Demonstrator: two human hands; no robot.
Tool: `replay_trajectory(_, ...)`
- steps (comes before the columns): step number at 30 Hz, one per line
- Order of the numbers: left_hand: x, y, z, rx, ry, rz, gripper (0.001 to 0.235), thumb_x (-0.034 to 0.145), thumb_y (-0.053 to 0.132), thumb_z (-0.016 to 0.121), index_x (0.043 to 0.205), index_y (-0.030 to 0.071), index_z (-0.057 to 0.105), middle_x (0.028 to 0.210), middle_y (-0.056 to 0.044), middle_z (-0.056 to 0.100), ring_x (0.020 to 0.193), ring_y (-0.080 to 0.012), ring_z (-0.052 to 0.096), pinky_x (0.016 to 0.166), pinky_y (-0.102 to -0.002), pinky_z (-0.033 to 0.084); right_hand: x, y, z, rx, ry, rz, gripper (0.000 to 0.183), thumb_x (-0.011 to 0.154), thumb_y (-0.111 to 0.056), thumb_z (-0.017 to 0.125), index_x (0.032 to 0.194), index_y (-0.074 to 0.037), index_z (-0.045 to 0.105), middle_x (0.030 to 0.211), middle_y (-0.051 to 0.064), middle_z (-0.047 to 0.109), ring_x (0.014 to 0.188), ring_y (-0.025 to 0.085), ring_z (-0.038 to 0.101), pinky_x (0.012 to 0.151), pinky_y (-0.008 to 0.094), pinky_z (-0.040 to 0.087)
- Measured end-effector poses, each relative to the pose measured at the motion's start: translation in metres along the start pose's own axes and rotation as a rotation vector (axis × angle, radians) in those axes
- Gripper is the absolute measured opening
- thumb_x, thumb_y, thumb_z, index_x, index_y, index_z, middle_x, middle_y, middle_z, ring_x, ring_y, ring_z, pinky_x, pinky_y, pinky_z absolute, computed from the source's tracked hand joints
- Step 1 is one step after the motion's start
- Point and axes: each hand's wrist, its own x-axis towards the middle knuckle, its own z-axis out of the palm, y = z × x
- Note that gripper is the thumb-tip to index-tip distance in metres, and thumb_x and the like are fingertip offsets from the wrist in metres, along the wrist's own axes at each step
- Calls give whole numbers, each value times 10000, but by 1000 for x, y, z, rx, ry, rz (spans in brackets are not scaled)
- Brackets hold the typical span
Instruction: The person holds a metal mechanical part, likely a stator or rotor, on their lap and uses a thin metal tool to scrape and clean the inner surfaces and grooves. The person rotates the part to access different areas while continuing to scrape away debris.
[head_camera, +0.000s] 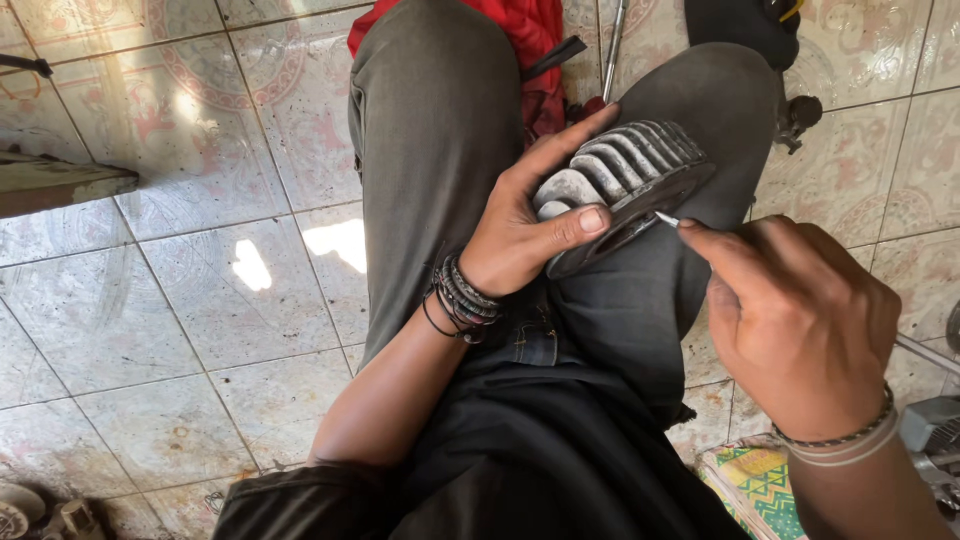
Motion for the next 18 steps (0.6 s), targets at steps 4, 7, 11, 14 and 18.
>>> replay_trajectory(4, 1, 0, 4, -74, 37, -15, 727, 948, 484, 705, 1526, 108, 475, 1601, -87, 503, 1497, -193, 497, 1323, -369, 379, 0, -10, 14, 11, 19, -76, 505, 814, 11, 788, 1249, -241, 836, 884, 11, 603, 792, 259, 626, 599, 401, 495)
replay_trajectory(7, 3, 4, 3, -53, 59, -38, 686, 944, 465, 700, 1498, 112, 502, 1545, -89, 554, 1438, -189, 540, 1276, -352, 416, 0, -13, 15, 50, -57, -35, 577, 792, 9, 745, 1296, -270, 781, 933, 2, 609, 774, 286, 635, 540, 438, 484)
replay_trajectory(11, 6, 1, 5, -134, 59, -82, 664, 951, 465, 696, 1479, 101, 522, 1481, -74, 595, 1375, -168, 568, 1240, -333, 438, 4, -6, 18, -17, 87, -76, 393, 913, 1, 787, 1222, -234, 848, 946, 18, 640, 804, 276, 632, 576, 400, 468)
replay_trajectory(14, 8, 3, 3, -124, 58, -108, 642, 943, 445, 702, 1456, 97, 537, 1447, -61, 611, 1336, -150, 580, 1208, -316, 453, 5, -7, 13, -40, 106, -128, 288, 994, -11, 799, 1174, -229, 855, 888, 22, 609, 768, 268, 612, 541, 387, 441)
replay_trajectory(18, 11, 4, 3, -136, 78, -160, 617, 923, 451, 698, 1402, 85, 567, 1358, -45, 639, 1254, -127, 591, 1158, -296, 466, 13, 2, 12, -111, 176, -176, 167, 1097, -100, 861, 1123, -264, 882, 881, 7, 620, 731, 249, 590, 529, 361, 392)
